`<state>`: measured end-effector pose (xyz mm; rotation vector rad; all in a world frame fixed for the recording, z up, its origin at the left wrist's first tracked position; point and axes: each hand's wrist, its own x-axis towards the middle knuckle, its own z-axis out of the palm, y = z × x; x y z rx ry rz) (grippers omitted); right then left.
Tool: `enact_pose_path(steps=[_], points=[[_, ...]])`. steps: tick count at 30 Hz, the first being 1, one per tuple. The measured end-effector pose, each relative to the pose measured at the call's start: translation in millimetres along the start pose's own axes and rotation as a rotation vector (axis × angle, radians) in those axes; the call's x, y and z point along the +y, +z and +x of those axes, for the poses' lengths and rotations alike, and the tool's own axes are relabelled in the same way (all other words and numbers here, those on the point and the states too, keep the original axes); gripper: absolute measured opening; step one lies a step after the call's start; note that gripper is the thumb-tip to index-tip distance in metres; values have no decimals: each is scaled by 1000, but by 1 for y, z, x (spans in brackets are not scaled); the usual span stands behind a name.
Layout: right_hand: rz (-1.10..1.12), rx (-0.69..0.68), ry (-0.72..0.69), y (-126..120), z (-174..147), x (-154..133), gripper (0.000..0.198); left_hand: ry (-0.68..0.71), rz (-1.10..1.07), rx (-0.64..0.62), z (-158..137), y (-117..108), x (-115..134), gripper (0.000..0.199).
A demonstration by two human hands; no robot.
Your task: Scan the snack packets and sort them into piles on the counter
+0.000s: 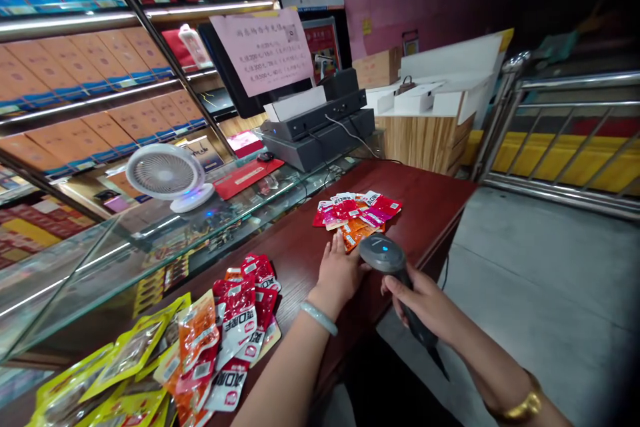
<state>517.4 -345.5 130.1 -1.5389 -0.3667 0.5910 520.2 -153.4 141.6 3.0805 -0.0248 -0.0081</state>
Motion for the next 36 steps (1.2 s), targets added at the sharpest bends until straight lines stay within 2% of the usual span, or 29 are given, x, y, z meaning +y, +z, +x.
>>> enact_pose_path(steps=[7, 11, 14, 21, 24, 27, 30, 33, 36], points=[[-11, -54, 6, 3, -2, 10, 46, 17, 24, -7, -31, -11, -11, 56], [-9, -58, 8, 1, -4, 14, 47, -21, 3, 78, -28, -17, -8, 44], [6, -50, 15, -3, -8, 11, 47, -20, 2, 127, -18, -15, -4, 44], [-10, -28, 36, -6, -11, 6, 51, 54, 27, 6, -7, -5, 1, 52], [-4, -21, 30, -4, -12, 7, 51, 50, 53, -43, -19, -9, 0, 59], [-1, -34, 18, -3, -12, 8, 47, 38, 46, -105, -44, -18, -5, 63], [-8, -59, 8, -3, -12, 11, 44, 25, -26, -121, -72, -31, -14, 55], [-11, -80, 0, -2, -10, 14, 43, -23, -136, -106, -83, -41, -22, 29], [-19, -99, 2, 1, -9, 14, 44, -194, -80, 57, -73, -39, -25, 24]])
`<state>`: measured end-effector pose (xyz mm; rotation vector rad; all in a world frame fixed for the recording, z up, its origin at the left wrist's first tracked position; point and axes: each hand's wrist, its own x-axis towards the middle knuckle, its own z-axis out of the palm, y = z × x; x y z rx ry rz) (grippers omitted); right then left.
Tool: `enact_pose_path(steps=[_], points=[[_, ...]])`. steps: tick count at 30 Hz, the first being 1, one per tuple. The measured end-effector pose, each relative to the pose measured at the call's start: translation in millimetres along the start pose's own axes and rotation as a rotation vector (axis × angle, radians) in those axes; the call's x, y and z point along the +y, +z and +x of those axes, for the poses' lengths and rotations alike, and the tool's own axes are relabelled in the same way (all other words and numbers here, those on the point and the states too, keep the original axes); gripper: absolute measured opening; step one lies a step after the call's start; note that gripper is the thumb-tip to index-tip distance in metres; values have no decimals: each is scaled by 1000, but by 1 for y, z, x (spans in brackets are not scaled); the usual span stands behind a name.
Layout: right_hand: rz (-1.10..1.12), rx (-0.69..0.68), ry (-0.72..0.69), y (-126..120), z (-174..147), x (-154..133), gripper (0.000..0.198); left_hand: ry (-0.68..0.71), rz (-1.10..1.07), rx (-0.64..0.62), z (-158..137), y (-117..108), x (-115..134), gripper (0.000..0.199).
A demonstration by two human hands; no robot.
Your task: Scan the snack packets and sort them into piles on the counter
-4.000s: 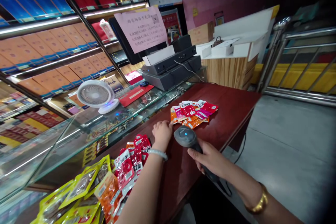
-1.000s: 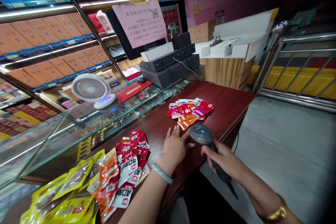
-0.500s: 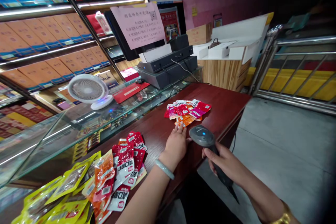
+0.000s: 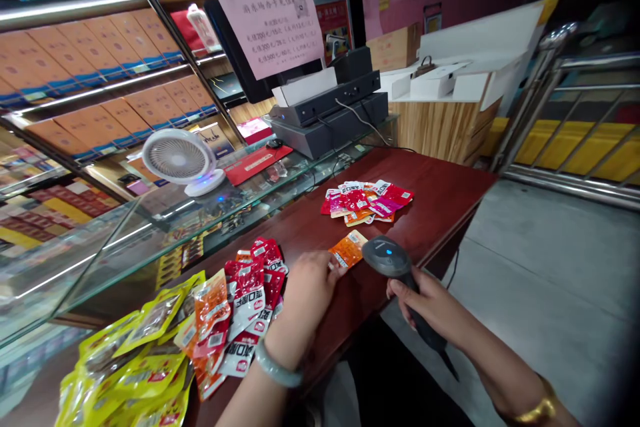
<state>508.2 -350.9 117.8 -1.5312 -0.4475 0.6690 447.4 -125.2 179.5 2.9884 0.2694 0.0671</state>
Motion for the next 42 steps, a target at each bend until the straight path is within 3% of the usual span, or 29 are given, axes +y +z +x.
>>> enact_pose_path(steps=[3, 9, 17, 21, 24, 29, 34, 38, 42], points=[[0, -10, 18, 4, 2, -4, 45, -81, 105, 147, 17, 14, 2, 38], [-30, -25, 62, 8, 5, -7, 46, -154, 89, 106, 25, 36, -2, 45], [-49, -50, 0, 14, 9, -9, 44, -202, 47, 81, 15, 35, -7, 49], [-67, -87, 4, 21, 13, -14, 45, -216, -29, 98, 4, 21, -15, 58], [-82, -155, 7, 35, 18, -22, 45, -251, -19, 121, -12, 1, -34, 67], [-59, -303, -11, 65, 30, -29, 47, -534, 120, 120, -47, -30, -90, 63], [-27, -317, -50, 80, 39, -26, 45, -721, 271, 158, -74, -33, -130, 60], [18, -323, -78, 77, 42, -27, 42, -699, 314, 263, -69, -25, -134, 59], [39, -280, -77, 63, 40, -27, 44, -547, 301, 353, -40, -19, -111, 54]])
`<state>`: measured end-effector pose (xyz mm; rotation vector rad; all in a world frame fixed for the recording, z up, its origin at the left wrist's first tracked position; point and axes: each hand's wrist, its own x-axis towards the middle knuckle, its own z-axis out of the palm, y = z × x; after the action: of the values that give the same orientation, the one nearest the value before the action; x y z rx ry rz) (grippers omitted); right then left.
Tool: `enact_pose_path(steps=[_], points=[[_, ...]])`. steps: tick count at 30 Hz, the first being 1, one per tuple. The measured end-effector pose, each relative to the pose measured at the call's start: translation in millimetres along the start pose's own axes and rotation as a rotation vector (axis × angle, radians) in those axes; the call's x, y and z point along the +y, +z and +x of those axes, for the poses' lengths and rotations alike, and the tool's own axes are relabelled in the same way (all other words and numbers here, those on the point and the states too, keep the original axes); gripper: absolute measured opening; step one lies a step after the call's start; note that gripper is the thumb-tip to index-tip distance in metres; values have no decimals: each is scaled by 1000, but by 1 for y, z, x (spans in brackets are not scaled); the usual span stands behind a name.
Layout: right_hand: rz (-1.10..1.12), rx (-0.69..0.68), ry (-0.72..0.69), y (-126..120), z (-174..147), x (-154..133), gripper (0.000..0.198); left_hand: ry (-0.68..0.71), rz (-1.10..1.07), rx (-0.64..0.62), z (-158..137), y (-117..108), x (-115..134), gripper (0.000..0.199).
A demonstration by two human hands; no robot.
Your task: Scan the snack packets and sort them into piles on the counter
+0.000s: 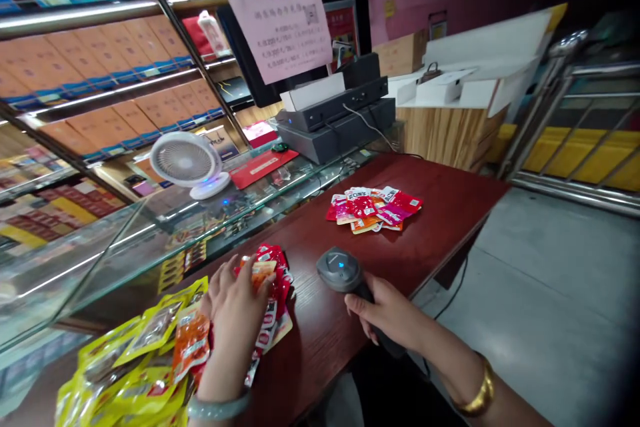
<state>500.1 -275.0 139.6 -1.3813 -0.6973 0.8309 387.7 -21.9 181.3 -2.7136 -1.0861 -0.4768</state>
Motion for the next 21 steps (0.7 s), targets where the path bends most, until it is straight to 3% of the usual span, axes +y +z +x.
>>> enact_pose_path(steps=[7, 12, 16, 21], points=[[-28, 129, 57, -28, -16, 3, 50, 290, -280, -121, 32, 15, 116, 39], [-5, 208, 75, -39, -25, 3, 53, 217, -351, -216, 59, 28, 190, 48], [3, 263, 110, -45, -31, 1, 53, 134, -394, -299, 73, 38, 219, 50], [-5, 277, 98, -53, -36, 2, 51, 38, -566, -390, 77, 46, 218, 35]])
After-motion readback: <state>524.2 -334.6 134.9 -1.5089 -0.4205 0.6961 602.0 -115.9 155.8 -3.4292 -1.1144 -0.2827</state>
